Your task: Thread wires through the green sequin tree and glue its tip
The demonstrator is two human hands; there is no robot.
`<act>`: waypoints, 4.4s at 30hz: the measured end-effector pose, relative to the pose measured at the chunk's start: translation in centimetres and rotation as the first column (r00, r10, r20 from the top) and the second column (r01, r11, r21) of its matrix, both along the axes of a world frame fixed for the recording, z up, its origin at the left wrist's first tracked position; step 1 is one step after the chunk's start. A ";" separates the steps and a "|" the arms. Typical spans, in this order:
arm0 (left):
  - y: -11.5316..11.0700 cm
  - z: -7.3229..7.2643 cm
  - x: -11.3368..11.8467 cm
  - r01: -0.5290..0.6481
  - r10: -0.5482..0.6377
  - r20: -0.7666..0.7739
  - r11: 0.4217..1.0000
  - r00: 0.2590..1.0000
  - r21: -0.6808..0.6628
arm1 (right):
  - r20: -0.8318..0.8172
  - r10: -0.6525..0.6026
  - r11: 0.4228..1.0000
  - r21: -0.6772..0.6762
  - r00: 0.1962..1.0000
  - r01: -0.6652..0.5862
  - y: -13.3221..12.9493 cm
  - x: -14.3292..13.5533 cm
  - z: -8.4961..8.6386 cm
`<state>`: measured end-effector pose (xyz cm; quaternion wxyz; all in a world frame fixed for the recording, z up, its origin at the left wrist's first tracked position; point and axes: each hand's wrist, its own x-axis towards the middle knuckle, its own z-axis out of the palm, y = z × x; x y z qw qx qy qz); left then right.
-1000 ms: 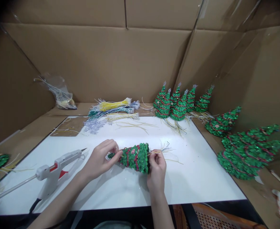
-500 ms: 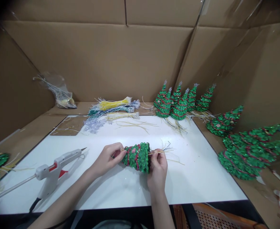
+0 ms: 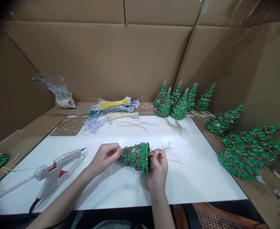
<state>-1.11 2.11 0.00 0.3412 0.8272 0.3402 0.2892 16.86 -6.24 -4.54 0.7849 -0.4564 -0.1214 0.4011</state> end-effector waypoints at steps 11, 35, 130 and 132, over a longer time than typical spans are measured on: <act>-0.1 -0.8 -0.2 0.014 -0.014 0.044 1.000 0.999 0.011 | 0.150 0.040 0.998 -0.047 0.988 -0.033 -0.4 -0.1 0.3; -0.3 -1.0 -0.2 0.028 -0.024 0.085 0.999 0.996 -0.046 | 0.852 0.175 0.975 -0.220 0.493 0.034 -1.2 2.3 -1.1; 0.6 -2.0 -0.2 0.215 -0.239 0.149 0.963 0.959 0.163 | 0.092 -0.045 0.989 -0.137 0.995 0.058 -0.5 -0.1 -0.3; 0.4 -2.1 -0.1 0.196 -0.221 0.157 0.968 0.963 0.158 | 0.077 -0.054 0.989 -0.135 0.996 0.064 -0.5 -0.2 -0.2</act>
